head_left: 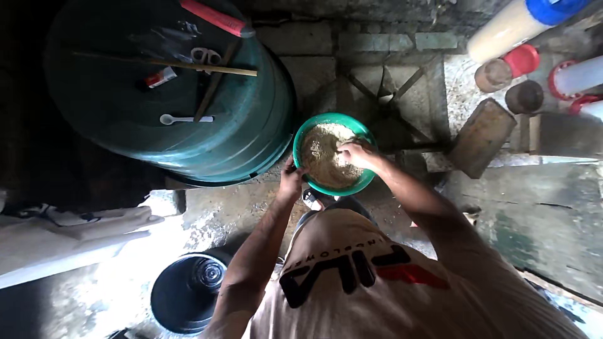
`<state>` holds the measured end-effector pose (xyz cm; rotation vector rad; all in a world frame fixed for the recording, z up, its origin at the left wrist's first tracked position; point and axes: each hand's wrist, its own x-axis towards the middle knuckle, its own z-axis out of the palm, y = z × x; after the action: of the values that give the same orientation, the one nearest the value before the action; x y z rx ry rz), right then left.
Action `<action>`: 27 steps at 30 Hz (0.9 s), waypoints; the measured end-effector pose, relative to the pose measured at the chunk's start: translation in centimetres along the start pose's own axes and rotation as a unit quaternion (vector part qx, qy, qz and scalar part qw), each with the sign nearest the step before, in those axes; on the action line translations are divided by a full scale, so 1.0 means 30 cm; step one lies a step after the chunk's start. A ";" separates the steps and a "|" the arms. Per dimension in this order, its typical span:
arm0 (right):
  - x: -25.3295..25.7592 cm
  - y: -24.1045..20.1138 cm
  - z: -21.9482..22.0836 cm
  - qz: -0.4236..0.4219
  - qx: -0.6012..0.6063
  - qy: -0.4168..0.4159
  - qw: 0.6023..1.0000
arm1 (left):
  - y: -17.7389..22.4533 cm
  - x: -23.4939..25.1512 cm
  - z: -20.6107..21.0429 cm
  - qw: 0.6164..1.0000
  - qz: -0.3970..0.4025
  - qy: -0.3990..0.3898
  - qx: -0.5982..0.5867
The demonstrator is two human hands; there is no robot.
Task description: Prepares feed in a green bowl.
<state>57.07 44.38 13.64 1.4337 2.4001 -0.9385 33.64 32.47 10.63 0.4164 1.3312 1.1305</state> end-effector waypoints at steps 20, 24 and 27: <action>-0.166 -0.113 -0.056 -0.030 -0.065 0.166 0.983 | 0.037 -0.069 0.092 0.993 0.076 0.018 -0.085; -0.144 -0.042 -0.077 -0.100 -0.014 0.215 0.971 | 0.036 -0.062 0.143 0.991 0.080 0.030 -0.099; -0.128 0.001 -0.120 -0.101 -0.061 0.262 0.958 | 0.051 -0.059 0.198 0.989 0.080 0.039 -0.117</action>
<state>59.61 43.80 18.20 1.5659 2.9684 -0.4667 38.65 33.75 14.39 0.3121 1.2310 1.4323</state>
